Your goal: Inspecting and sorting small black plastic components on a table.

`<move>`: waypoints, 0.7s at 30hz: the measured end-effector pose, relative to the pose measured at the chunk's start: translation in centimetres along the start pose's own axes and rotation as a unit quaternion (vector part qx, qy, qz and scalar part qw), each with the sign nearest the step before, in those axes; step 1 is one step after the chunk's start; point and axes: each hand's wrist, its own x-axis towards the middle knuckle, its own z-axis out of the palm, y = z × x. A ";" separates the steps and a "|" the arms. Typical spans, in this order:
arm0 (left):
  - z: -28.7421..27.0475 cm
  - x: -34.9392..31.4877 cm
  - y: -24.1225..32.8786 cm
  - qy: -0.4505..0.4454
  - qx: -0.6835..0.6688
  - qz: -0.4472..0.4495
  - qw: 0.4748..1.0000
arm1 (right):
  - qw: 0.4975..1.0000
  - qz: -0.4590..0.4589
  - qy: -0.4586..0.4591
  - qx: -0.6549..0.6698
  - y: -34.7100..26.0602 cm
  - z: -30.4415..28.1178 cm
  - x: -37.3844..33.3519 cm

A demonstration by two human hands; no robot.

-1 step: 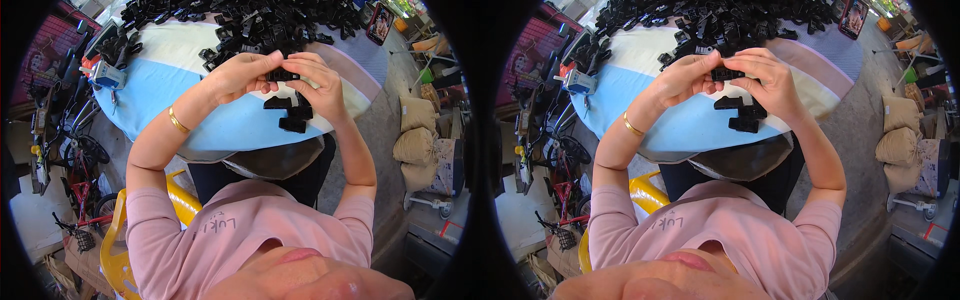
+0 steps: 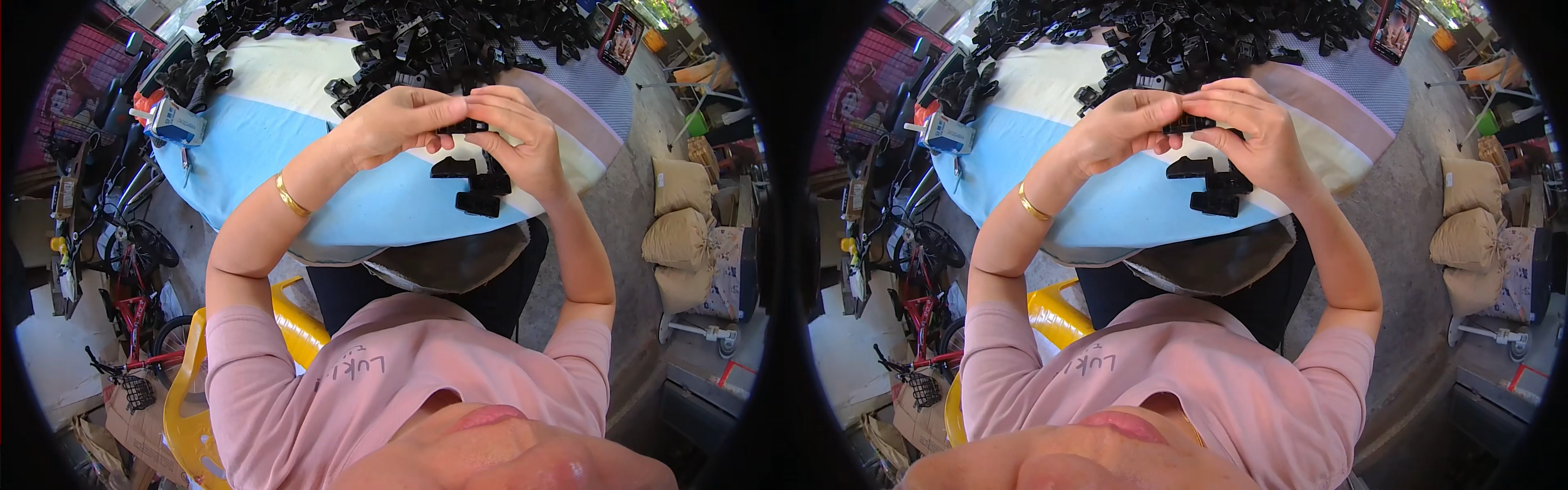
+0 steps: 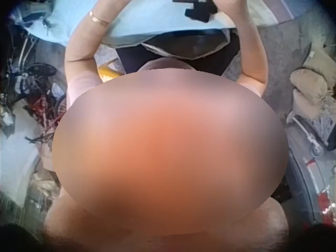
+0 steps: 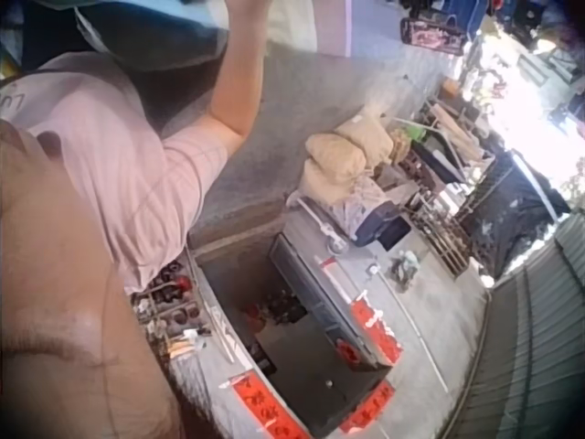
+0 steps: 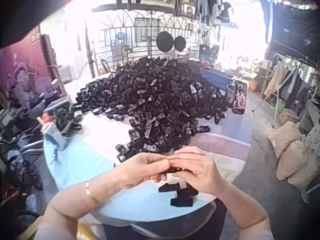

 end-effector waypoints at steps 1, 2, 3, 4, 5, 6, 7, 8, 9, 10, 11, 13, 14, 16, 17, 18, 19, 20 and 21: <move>-0.2 0.0 -0.2 -0.017 0.062 0.025 0.998 | 1.000 -0.001 -0.011 -0.010 -0.2 -0.1 0.1; -0.2 0.0 -0.3 -0.034 0.123 0.049 0.991 | 1.000 -0.002 -0.022 -0.020 -0.4 -0.1 0.2; 0.0 0.0 -0.4 -0.020 0.132 0.065 0.989 | 1.000 -0.003 -0.023 -0.019 -0.6 -0.2 0.2; 0.0 -0.1 -0.5 -0.020 0.132 0.065 0.989 | 0.999 0.007 -0.031 -0.007 -0.7 -0.3 0.2; 0.0 -0.2 -0.6 -0.005 0.182 0.087 0.980 | 0.999 0.015 -0.039 0.006 -0.7 -0.5 0.3; 0.0 -0.2 -0.7 0.010 0.231 0.108 0.967 | 0.999 0.015 -0.039 0.007 -0.7 -0.8 0.3; 0.3 -0.2 -0.8 0.008 0.230 0.109 0.967 | 0.991 0.080 0.004 0.111 -0.4 -1.4 0.2; 0.6 -0.2 -1.0 0.026 0.278 0.124 0.952 | 0.965 0.143 0.047 0.216 0.0 -2.0 0.0; 0.7 -0.3 -1.2 0.044 0.326 0.137 0.934 | 0.964 0.159 0.067 0.204 1.2 -2.7 0.0; 0.9 -0.1 -1.4 0.040 0.325 0.138 0.935 | 0.964 0.161 0.069 0.201 2.3 -3.2 -0.1; 0.8 0.0 -1.6 0.017 0.452 0.191 0.871 | 0.967 0.210 0.072 0.126 3.6 -3.4 0.0; 0.4 0.5 -2.4 -0.017 0.582 0.250 0.774 | 0.974 0.219 0.066 -0.007 4.9 -2.8 0.4; 0.1 0.5 -2.9 -0.015 0.583 0.249 0.773 | 0.974 0.218 0.066 -0.006 4.9 -2.5 0.8; 0.1 0.3 -3.4 -0.021 0.624 0.339 0.704 | 0.968 0.171 -0.002 -0.185 4.9 -1.8 1.6; 0.3 0.2 -3.5 -0.015 0.607 0.351 0.713 | 0.966 0.120 0.016 -0.228 5.5 -1.4 1.7; 0.4 0.1 -3.1 -0.016 0.607 0.351 0.713 | 0.966 0.121 0.017 -0.227 5.9 -1.1 1.9; 0.3 -0.2 -2.4 0.036 0.618 0.322 0.716 | 0.952 0.114 -0.012 -0.285 6.2 -0.6 2.2; 0.2 -0.4 -1.5 0.085 0.627 0.295 0.716 | 0.932 0.108 -0.039 -0.345 6.5 -0.4 2.4; -0.3 -0.5 -0.7 0.148 0.658 0.291 0.678 | 0.932 0.109 -0.038 -0.344 6.8 -0.4 2.6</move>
